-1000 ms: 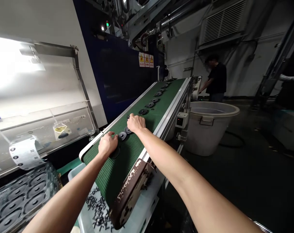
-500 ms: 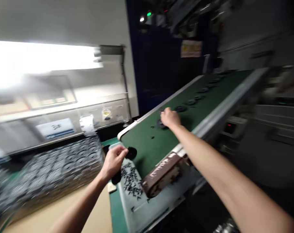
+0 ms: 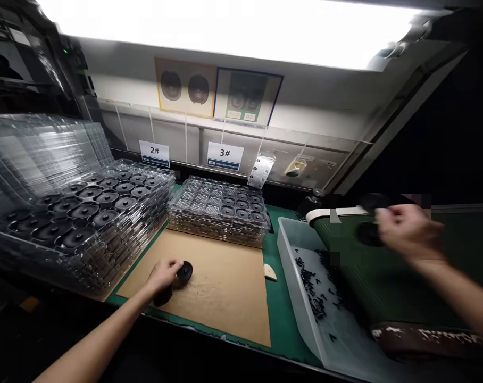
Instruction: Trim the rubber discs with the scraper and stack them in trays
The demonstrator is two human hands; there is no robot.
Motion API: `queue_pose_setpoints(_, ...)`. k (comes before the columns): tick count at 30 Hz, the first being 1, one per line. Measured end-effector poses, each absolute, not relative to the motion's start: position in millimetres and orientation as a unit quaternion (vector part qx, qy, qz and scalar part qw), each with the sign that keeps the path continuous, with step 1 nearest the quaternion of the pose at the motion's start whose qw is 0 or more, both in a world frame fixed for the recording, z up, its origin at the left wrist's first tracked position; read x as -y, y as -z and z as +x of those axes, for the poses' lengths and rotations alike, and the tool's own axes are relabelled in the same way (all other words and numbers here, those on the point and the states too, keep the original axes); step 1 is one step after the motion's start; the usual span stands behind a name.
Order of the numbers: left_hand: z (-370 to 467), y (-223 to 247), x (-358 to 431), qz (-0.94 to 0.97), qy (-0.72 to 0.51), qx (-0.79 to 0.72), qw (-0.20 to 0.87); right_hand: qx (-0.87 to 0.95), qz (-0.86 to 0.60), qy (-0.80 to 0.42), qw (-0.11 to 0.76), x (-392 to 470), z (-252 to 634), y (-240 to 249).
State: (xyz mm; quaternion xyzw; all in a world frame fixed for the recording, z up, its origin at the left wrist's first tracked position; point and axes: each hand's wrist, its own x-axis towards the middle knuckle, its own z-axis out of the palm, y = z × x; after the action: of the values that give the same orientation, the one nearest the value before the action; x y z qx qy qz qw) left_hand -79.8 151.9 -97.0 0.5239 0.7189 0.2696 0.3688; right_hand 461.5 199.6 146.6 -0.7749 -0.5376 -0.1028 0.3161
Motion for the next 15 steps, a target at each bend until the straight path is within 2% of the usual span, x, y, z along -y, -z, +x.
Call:
queue_pose_setpoints(6, -60.0, 112.4, -199.6, 0.528, -0.273, -0.692, 0.41, 0.682, -0.708, -0.02, 0.181, -198.1, 251.0, -1.9)
queue_pose_setpoints(9, -60.1, 117.8, -202.1, 0.52, -0.275, -0.693, 0.417, 0.698, -0.697, -0.07, 0.148, -208.5, 173.9, 59.7)
queue_pose_setpoints(15, -65.1, 124.4, -204.0, 0.504, -0.275, -0.705, 0.417, 0.62, -0.758, -0.121, 0.163, -230.2, 144.2, 101.2)
